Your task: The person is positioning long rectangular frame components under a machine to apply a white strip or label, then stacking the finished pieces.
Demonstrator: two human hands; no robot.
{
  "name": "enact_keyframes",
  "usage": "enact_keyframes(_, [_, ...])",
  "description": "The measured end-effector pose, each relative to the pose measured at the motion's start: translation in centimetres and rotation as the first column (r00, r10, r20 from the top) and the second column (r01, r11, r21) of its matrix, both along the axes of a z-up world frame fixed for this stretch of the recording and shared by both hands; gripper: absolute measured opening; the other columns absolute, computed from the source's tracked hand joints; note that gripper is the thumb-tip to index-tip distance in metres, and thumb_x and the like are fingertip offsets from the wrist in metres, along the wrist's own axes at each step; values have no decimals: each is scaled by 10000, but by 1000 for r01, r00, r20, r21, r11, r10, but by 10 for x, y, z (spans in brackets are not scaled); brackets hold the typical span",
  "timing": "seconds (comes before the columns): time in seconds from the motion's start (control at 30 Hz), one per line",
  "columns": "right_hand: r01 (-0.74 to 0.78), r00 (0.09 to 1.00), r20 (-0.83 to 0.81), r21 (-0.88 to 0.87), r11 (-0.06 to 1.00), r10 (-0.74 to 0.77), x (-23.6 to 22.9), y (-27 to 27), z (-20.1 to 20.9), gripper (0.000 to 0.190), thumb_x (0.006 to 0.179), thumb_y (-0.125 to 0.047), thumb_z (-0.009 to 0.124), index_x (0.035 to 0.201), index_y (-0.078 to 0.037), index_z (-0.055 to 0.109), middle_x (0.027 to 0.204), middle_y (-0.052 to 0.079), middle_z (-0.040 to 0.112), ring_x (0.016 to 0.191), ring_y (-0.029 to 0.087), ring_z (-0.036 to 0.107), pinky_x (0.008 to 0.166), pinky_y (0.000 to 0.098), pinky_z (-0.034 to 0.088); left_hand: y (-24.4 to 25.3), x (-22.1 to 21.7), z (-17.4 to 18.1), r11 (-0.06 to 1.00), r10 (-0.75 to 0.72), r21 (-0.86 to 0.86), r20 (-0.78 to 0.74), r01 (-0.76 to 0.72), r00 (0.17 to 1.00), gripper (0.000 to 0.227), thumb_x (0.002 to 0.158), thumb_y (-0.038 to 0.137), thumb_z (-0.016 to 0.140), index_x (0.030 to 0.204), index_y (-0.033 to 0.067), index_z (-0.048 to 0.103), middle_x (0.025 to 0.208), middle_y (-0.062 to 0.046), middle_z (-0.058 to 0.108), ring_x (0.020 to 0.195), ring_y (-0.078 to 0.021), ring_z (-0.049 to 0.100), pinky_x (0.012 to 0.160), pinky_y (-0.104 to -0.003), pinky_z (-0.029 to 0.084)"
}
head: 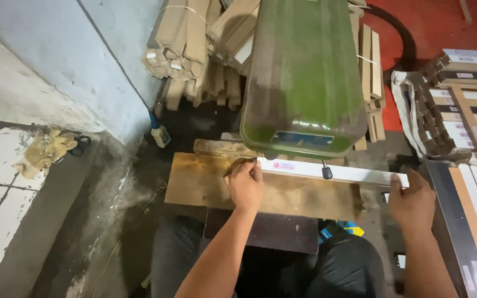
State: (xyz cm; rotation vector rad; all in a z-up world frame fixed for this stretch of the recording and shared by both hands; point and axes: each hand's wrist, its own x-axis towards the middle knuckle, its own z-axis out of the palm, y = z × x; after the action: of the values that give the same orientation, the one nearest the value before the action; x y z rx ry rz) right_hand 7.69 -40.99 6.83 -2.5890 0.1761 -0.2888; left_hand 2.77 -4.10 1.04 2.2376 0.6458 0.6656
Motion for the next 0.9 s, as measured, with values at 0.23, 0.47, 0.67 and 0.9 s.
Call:
enact_keyframes(0.23, [-380, 871, -246, 209, 901, 424, -63, 133, 152, 590, 915, -543, 462, 1365, -255, 710, 469, 7, 427, 436, 137, 340, 472, 313, 303, -6, -6, 6, 985, -14, 170, 124, -7, 992, 234, 992, 289, 609, 832, 145, 701, 800, -71, 670, 761, -308, 622, 797, -453, 407])
enact_keyframes(0.47, [-412, 882, -245, 18, 911, 403, 2, 153, 68, 384, 984, -333, 513, 1083, -56, 759, 798, 115, 806, 841, 355, 763, 809, 500, 572, -3, 5, -15, 953, 59, 272, 263, -133, 963, 78, 854, 263, 674, 815, 195, 675, 724, -15, 628, 685, -254, 669, 696, -380, 446])
enact_keyframes(0.67, [-366, 753, -331, 507, 780, 569, 64, 145, 30, 425, 1044, -298, 447, 1335, -40, 616, 1224, 124, 716, 1174, 324, 648, 1051, 461, 483, -4, 12, -29, 929, 44, 346, 255, -134, 966, 66, 851, 267, 671, 820, 212, 653, 736, -17, 605, 676, -233, 654, 685, -372, 441])
enact_keyframes(0.9, [-82, 662, 219, 972, -221, 717, 114, 164, 77, 221, 1134, -231, 452, 1224, -100, 606, 1048, 13, 683, 1006, 165, 648, 954, 281, 456, -3, 4, 0, 957, 32, 271, 239, -99, 970, 68, 854, 209, 659, 803, 163, 656, 717, -35, 593, 665, -266, 649, 680, -373, 449])
